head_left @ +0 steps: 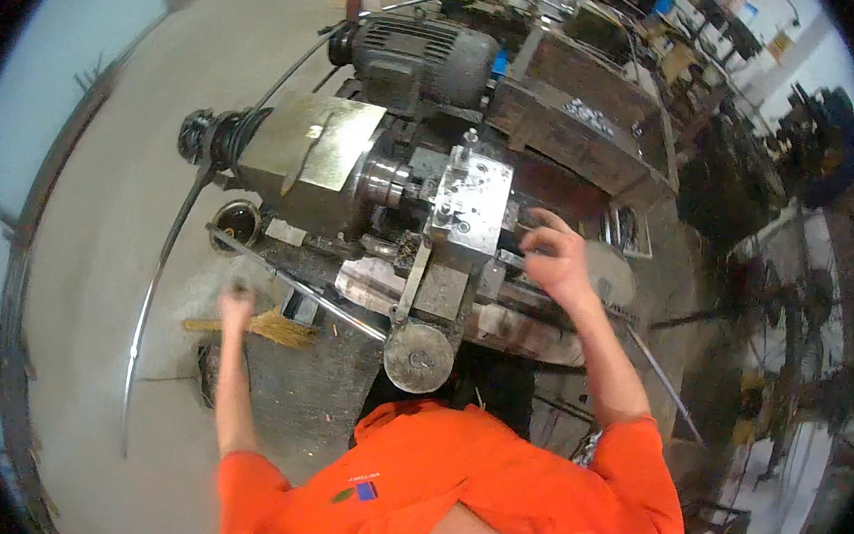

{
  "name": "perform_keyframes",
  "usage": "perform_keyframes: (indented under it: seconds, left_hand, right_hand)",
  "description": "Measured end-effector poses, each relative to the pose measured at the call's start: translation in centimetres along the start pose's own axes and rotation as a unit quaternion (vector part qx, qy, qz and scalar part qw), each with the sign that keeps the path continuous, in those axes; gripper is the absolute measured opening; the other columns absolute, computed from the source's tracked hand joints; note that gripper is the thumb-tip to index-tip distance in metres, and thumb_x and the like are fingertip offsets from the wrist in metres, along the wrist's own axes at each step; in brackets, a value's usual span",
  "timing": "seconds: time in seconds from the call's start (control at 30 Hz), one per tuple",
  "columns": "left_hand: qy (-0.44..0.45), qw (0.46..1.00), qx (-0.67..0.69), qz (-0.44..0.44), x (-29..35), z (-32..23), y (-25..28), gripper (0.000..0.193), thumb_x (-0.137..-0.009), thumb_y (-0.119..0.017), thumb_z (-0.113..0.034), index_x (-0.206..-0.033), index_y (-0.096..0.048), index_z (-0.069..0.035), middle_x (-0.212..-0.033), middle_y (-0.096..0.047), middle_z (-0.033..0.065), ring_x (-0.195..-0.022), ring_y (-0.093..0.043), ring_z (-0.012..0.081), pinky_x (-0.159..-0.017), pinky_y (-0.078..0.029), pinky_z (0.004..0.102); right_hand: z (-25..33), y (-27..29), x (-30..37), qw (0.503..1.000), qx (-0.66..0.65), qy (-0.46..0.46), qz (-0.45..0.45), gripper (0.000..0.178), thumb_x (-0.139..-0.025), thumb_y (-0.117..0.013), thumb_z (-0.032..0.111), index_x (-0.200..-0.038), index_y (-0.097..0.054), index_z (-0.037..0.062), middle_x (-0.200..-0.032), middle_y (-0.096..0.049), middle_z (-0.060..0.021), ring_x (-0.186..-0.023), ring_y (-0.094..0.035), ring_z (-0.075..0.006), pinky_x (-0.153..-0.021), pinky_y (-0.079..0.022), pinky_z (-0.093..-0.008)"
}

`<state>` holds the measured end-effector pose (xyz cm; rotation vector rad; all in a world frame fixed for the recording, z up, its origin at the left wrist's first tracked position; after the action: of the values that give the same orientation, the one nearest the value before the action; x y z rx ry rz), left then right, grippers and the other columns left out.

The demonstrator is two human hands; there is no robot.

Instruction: The person operates a metal turning machine, repeatedly inserting small metal pieces into the chuck, engaging the machine, and removing the processed pieces. The person uses a long metal rod to assist with insertion and removal, and places the finished pieces into a nearby bin.

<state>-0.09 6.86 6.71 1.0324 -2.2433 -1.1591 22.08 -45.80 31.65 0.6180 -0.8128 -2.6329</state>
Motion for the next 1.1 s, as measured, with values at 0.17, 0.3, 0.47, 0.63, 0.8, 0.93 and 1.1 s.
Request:
perform_keyframes:
  seconds: [0.17, 0.3, 0.47, 0.63, 0.8, 0.93, 1.1]
  left_hand:
    - [-0.17, 0.93, -0.295, 0.141, 5.7, -5.9, -7.7, 0.04, -0.07, -0.066, -0.033, -0.102, -0.062, -0.008, -0.092, -0.064, 0.0165, -0.088, -0.062, 0.0295, -0.073, -0.05, 0.0413]
    - [-0.231, 0.817, -0.483, 0.216, 0.6, -7.5, -5.4, 0.02, -0.078, -0.06, -0.03, -0.092, -0.063, -0.016, -0.09, -0.066, 0.0081, -0.087, -0.063, 0.0246, -0.067, -0.051, 0.0363]
    - [-0.196, 0.872, -0.404, 0.197, 0.5, -7.4, -3.4, 0.03, -0.076, -0.064, -0.034, -0.1, -0.063, -0.016, -0.093, -0.066, 0.0092, -0.089, -0.063, 0.0252, -0.073, -0.049, 0.0388]
    - [-0.09, 0.98, -0.044, 0.172, -2.8, -4.2, 0.4, 0.04, -0.079, -0.064, -0.037, -0.103, -0.061, -0.006, -0.082, -0.066, 0.0128, -0.065, -0.063, 0.0229, -0.055, -0.05, 0.0328]
    - [0.029, 0.955, 0.28, 0.094, -0.1, -8.9, 4.8, 0.048, -0.084, -0.058, -0.042, -0.099, -0.057, 0.004, -0.08, -0.065, 0.0172, -0.052, -0.062, 0.0182, -0.046, -0.049, 0.0269]
    - [0.104, 0.934, 0.333, 0.077, 1.5, -13.0, 3.0, 0.049, -0.085, -0.057, -0.042, -0.101, -0.054, 0.004, -0.07, -0.059, 0.0116, -0.051, -0.06, 0.0212, -0.048, -0.052, 0.0313]
    - [0.098, 0.919, 0.38, 0.034, 1.2, -13.2, -0.8, 0.032, -0.082, -0.057, -0.028, -0.092, -0.054, 0.003, -0.07, -0.057, 0.0102, -0.05, -0.059, 0.0205, -0.039, -0.048, 0.0303]
  right_hand:
    - [-5.4, 9.0, 9.2, 0.982, 0.127, -0.128, -0.061, 0.016, -0.058, -0.058, 0.004, -0.073, -0.064, 0.0013, -0.11, -0.061, -0.0156, -0.088, -0.062, -0.029, -0.075, -0.049, -0.0316]
    - [-10.5, 13.4, 15.4, 0.951, 0.148, -0.25, -0.104, 0.018, -0.059, -0.059, 0.006, -0.075, -0.065, 0.0, -0.104, -0.062, -0.0153, -0.084, -0.063, -0.0238, -0.074, -0.048, -0.03]
    - [-16.4, 17.9, 22.7, 0.888, 0.38, -0.234, -0.11, 0.046, -0.061, -0.06, 0.013, -0.106, -0.061, 0.0054, -0.116, -0.056, -0.0178, -0.103, -0.056, -0.0315, -0.089, -0.044, -0.0372]
    - [-24.0, 22.7, 34.4, 0.783, 0.533, -0.306, -0.092, 0.047, -0.062, -0.061, 0.018, -0.108, -0.057, 0.0075, -0.098, -0.059, -0.0175, -0.092, -0.055, -0.0362, -0.083, -0.045, -0.0408]
    - [-20.1, 17.6, 34.3, 0.782, 0.493, -0.365, -0.11, 0.027, -0.06, -0.06, 0.019, -0.083, -0.059, 0.0047, -0.07, -0.059, -0.0195, -0.066, -0.058, -0.0382, -0.061, -0.048, -0.0454]
    - [-14.9, 12.6, 36.7, 0.806, 0.414, -0.415, -0.08, 0.027, -0.058, -0.059, 0.019, -0.079, -0.055, 0.0026, -0.064, -0.057, -0.0191, -0.062, -0.056, -0.0387, -0.057, -0.046, -0.0442]
    - [-11.5, 7.2, 37.2, 0.874, 0.158, -0.426, -0.172, 0.025, -0.06, -0.057, 0.017, -0.077, -0.053, -0.0006, -0.058, -0.05, -0.0109, -0.054, -0.046, -0.0217, -0.051, -0.038, -0.034]
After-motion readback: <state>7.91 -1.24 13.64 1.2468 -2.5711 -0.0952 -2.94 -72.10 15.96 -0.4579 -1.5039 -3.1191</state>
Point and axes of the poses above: each hand's wrist, its own x-axis away from the middle knuckle, its own y-axis out of the back of the hand, z = x × y, the point moved 3 cm from there along -x, towards the middle knuckle
